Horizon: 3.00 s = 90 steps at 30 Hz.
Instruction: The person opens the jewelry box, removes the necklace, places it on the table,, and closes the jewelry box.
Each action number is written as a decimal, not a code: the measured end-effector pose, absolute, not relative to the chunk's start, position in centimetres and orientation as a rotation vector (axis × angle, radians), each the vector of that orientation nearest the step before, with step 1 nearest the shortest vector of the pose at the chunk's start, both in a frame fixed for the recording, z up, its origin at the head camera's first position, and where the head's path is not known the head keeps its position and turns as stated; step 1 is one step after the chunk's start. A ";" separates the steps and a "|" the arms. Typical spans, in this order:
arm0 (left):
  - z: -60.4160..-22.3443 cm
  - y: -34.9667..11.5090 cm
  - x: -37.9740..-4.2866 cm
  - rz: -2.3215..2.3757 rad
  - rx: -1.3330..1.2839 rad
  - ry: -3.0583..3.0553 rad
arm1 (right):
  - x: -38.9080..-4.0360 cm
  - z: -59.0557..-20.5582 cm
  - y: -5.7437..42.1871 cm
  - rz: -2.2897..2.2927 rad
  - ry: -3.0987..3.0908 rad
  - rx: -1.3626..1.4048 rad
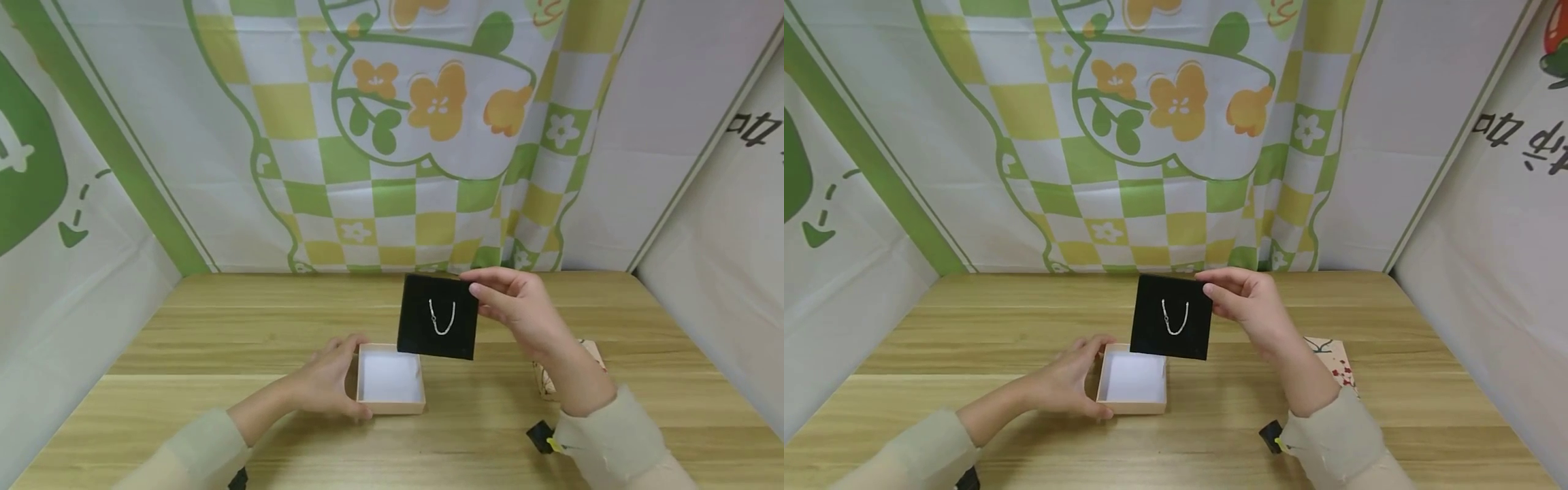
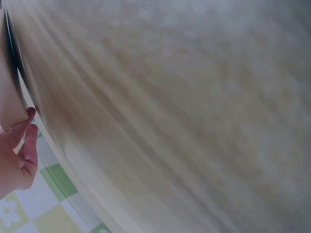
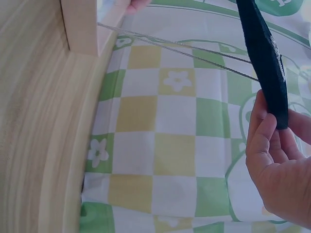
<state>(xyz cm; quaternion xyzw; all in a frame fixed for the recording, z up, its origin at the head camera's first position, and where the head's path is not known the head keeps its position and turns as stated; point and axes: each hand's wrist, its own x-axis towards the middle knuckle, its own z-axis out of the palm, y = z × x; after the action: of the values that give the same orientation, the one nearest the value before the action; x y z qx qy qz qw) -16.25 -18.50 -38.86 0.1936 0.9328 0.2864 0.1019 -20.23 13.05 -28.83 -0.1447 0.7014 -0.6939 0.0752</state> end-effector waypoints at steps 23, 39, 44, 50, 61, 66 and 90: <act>-38.7 -19.8 -15.6 0.754 0.650 2.718 | -19.4 -27.8 14.8 -2.255 1.979 -0.507; -34.2 -19.7 -13.9 0.625 0.496 2.577 | -18.2 -28.3 14.0 -2.063 2.157 -0.542; -31.3 -18.0 -13.7 0.833 0.582 2.698 | -18.0 -28.2 13.9 -2.055 2.165 -0.612; -29.3 -15.1 -13.7 1.307 0.695 2.628 | -17.6 -28.2 13.9 -2.060 2.159 -0.584; -29.6 -11.9 -14.2 1.713 0.516 2.438 | -17.3 -28.8 14.0 -2.076 2.155 -0.580; -30.0 -11.6 -14.3 1.751 0.530 2.418 | -17.2 -28.9 13.9 -2.071 2.155 -0.579; -30.6 -11.8 -14.6 1.744 0.571 2.393 | -16.2 -28.1 14.0 -1.798 2.720 -1.049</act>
<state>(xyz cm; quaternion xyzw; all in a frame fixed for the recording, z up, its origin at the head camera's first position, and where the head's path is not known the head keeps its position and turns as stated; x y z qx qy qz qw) -14.60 -11.83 -30.60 0.1889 0.7919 0.5772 0.0630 -16.17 14.01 -28.13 -0.3033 0.7861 -0.5197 -0.1411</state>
